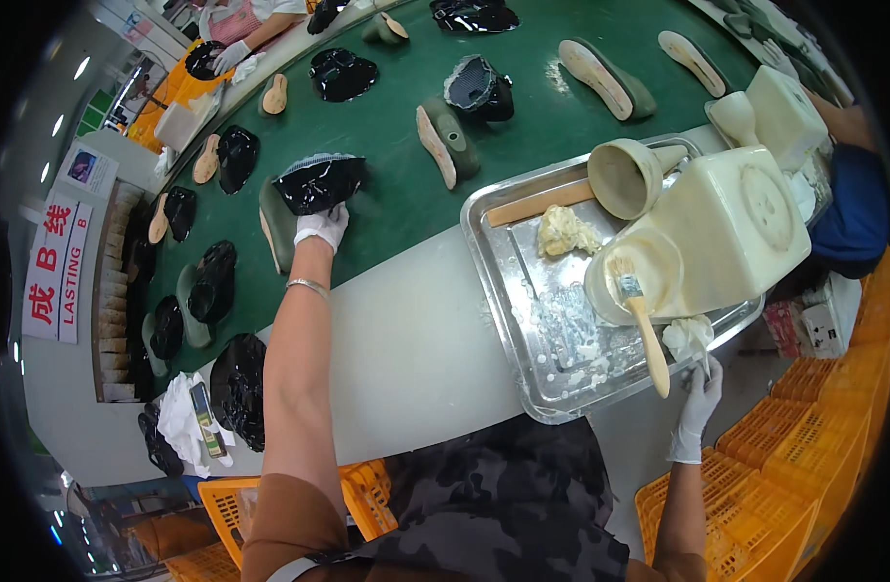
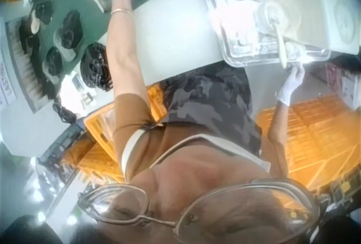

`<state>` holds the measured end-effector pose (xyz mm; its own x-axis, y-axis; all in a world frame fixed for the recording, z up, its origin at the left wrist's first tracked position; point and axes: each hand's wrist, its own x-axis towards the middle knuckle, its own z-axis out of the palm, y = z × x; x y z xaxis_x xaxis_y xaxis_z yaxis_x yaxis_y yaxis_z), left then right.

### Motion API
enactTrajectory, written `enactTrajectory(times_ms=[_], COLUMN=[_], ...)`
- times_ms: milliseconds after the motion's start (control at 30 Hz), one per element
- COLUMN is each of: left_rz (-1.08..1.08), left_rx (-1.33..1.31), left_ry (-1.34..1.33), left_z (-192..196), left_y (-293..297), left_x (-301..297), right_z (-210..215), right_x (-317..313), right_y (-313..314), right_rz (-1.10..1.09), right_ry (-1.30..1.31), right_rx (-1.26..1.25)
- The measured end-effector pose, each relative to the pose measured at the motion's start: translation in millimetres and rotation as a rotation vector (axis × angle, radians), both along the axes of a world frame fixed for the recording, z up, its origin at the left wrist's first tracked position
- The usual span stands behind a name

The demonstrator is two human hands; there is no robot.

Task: The person repeatedly applies a white adhesive to the inner sole of black shoes using a brush. They dip the brush into a container of glue, spread it evenly on the shoe's interior, and then place the shoe on a green workbench. This process is repeated for multiple shoes throughout the video.

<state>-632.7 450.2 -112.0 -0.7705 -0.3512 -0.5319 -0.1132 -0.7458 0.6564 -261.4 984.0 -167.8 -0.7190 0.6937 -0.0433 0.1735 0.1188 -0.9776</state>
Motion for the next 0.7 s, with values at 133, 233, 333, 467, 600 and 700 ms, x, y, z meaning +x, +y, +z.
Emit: enactTrajectory(times_ms=[133, 233, 333, 467, 600, 700], left_rz=[-0.154, -0.204, -0.308, -0.213, -0.133, -0.034], left_rx=[-0.247, -0.406, -0.427, -0.022, -0.188, -0.419], left_ry=[-0.077, -0.177, -0.245, 0.100, -0.018, -0.030], left_z=[0, 9, -5, -5, 14, 41], left_y=[-10, -8, -35, -32, -19, 8], left_x=[20, 35, 36, 46, 73, 107], right_z=[-12, -5, -16, -9, -6, -1], right_x=[6, 3, 9, 19, 27, 30], right_y=[-21, -48, -58, -70, -74, -79], right_rz=[0.088, 0.137, 0.248, 0.305, 0.289, 0.328], right_ry=[-0.030, -0.056, -0.034, -0.080, -0.112, -0.103], right_rx=[-0.070, -0.164, -0.207, -0.239, -0.246, -0.232])
